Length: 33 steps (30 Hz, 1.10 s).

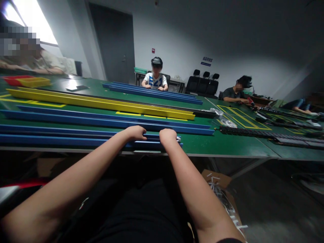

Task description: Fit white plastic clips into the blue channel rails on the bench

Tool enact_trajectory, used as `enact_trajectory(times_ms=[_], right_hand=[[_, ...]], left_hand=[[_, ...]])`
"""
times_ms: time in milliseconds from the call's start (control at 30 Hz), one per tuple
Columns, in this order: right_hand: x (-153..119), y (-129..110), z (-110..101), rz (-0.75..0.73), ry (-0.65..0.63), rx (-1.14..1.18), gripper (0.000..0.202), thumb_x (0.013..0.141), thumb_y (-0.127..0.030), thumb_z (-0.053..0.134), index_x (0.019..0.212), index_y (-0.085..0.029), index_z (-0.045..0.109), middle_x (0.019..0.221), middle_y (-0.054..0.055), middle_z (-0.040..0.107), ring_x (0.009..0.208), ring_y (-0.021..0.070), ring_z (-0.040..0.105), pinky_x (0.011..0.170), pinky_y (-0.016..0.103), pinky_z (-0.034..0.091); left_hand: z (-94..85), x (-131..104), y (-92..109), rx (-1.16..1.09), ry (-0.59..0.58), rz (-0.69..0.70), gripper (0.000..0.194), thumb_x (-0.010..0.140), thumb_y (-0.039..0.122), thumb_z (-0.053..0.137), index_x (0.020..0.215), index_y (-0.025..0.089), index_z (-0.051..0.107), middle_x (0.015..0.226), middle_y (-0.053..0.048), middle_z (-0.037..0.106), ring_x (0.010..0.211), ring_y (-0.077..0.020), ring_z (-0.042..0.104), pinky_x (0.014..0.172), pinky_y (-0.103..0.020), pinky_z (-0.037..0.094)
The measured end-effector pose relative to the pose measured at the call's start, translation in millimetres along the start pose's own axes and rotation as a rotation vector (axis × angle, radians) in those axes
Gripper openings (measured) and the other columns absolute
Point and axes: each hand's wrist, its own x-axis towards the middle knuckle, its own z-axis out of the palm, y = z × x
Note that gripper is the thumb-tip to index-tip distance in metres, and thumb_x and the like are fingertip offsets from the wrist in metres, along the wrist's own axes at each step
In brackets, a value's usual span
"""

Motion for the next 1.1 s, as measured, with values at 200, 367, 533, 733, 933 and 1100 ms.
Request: enact_trajectory(times_ms=[200,367,533,733,933,1100], right_hand=[[1.7,-1.8,1.4,0.022,0.001,0.018,0.032,0.083,-0.01,0.052,0.106,-0.012,0.074,0.11,0.022,0.07,0.101,0.0292,0.069,0.086,0.041,0.053],[-0.2,-0.4,2.9,0.017,0.018,0.025,0.031,0.085,-0.011,0.051,0.105,-0.013,0.075,0.109,0.021,0.071,0.099,0.0295,0.069,0.084,0.041,0.054],[-1.6,0.2,4.6,0.013,0.043,0.035,0.032,0.086,-0.011,0.05,0.106,-0.013,0.074,0.108,0.02,0.071,0.1,0.0297,0.069,0.085,0.041,0.054],[-2.8,-1.7,4.7,0.034,0.039,0.034,0.031,0.088,-0.012,0.05,0.109,-0.011,0.073,0.11,0.022,0.07,0.102,0.0277,0.069,0.088,0.039,0.052],[-4.3,-1.1,4.4,0.044,0.034,0.047,0.031,0.089,-0.016,0.051,0.111,-0.009,0.072,0.109,0.024,0.07,0.105,0.0274,0.068,0.091,0.036,0.051],[-4.9,-5.5,2.8,0.067,0.023,0.062,0.031,0.09,-0.017,0.051,0.111,-0.009,0.072,0.109,0.024,0.07,0.106,0.0267,0.067,0.091,0.036,0.051]], left_hand=[[-1.5,22.9,32.2,0.041,-0.06,-0.034,0.051,0.073,0.065,0.056,0.093,0.022,0.075,0.098,-0.012,0.074,0.089,-0.0264,0.068,0.076,-0.031,0.049],[4.2,29.5,45.2,-0.012,-0.003,0.015,0.045,0.076,0.06,0.055,0.097,0.024,0.072,0.094,-0.008,0.075,0.087,-0.0231,0.068,0.073,-0.029,0.049],[4.8,25.6,41.8,-0.041,0.017,0.026,0.038,0.077,0.055,0.057,0.094,0.024,0.071,0.09,-0.006,0.075,0.081,-0.0206,0.067,0.069,-0.026,0.047],[3.2,25.1,42.8,-0.098,0.116,0.208,0.043,0.074,0.04,0.063,0.114,0.026,0.065,0.111,-0.004,0.071,0.094,-0.0195,0.065,0.075,-0.025,0.047],[7.7,27.8,42.8,-0.036,0.077,0.159,0.029,0.077,0.042,0.06,0.098,0.026,0.07,0.094,-0.005,0.074,0.085,-0.0215,0.067,0.07,-0.028,0.047],[6.8,31.8,49.1,0.015,0.037,0.146,0.038,0.077,0.051,0.057,0.1,0.024,0.071,0.097,-0.009,0.074,0.086,-0.0243,0.068,0.071,-0.03,0.048]])
